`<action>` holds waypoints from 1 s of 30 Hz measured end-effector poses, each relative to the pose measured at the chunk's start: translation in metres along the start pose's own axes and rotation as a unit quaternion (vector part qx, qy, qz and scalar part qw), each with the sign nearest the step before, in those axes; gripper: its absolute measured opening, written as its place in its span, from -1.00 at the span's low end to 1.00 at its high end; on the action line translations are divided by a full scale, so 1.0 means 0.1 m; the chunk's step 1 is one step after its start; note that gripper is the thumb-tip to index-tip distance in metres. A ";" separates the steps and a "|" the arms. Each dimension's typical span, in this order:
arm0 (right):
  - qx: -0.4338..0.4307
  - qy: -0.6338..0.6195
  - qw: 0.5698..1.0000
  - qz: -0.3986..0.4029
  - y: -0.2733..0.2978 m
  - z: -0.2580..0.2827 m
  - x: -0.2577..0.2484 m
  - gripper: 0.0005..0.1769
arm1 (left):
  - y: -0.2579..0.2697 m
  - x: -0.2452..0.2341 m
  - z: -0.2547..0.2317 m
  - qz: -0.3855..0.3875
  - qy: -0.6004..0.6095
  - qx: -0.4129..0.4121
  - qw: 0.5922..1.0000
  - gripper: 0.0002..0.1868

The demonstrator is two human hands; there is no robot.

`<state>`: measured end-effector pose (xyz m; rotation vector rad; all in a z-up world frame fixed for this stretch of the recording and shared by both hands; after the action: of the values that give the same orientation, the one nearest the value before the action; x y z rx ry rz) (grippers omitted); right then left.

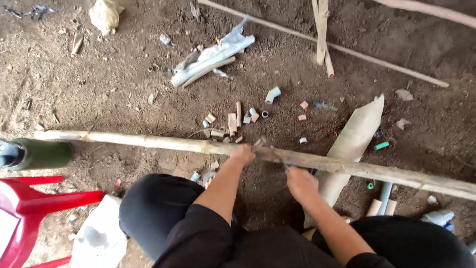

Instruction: A person sitting on the ground uses a hacksaw blade to cut through a bamboo pole.

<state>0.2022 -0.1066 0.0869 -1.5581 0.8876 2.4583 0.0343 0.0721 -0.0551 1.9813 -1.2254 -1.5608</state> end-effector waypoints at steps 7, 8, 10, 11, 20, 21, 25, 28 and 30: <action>-0.009 -0.012 0.998 -0.055 0.36 0.31 -0.75 -0.50 | 0.16 -0.02 0.00 0.010 0.076 -0.009 0.997 -0.36; -0.006 -0.013 0.999 -0.051 0.39 0.22 -0.66 -0.50 | 0.03 0.19 0.09 0.015 0.075 -0.010 0.997 -0.36; 0.027 -0.014 0.999 -0.019 0.30 0.01 -0.49 -0.52 | -0.40 0.40 0.13 0.036 0.184 0.002 0.982 -0.24; 0.030 -0.012 0.999 -0.019 0.30 0.00 -0.48 -0.52 | -0.35 0.39 0.04 0.039 0.184 0.004 0.982 -0.24; 0.086 -0.058 0.994 -0.045 0.21 -0.07 -0.68 -0.45 | -0.02 -0.28 -0.70 -0.059 0.450 0.152 0.878 -0.60; 0.083 -0.079 0.992 -0.043 0.21 -0.06 -0.67 -0.47 | 0.05 -0.31 -0.78 -0.052 0.503 0.153 0.849 -0.70; 0.082 -0.095 0.992 -0.032 0.20 -0.07 -0.57 -0.47 | 0.11 -0.51 -0.89 -0.096 0.523 0.204 0.822 -0.87; 0.076 -0.094 0.992 -0.030 0.16 -0.13 -0.50 -0.47 | 0.31 -0.67 -0.95 -0.134 0.556 0.181 0.800 -0.91; 0.081 -0.094 0.992 -0.028 0.16 -0.14 -0.49 -0.48 | 0.21 -0.58 -0.89 -0.136 0.573 0.176 0.789 -0.88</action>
<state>0.2304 -0.1165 0.1307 -1.2592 0.9700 2.3775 0.1048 0.0840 0.0265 2.6868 -0.6921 0.0544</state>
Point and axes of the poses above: each hand's wrist, its own y-axis away from the middle knuckle, its own x-axis out of the palm, z = x × y, the point moved 10 cm from there along -y, towards the middle knuckle, and after that the axes turned 1 degree about y, right-handed, at the moved point
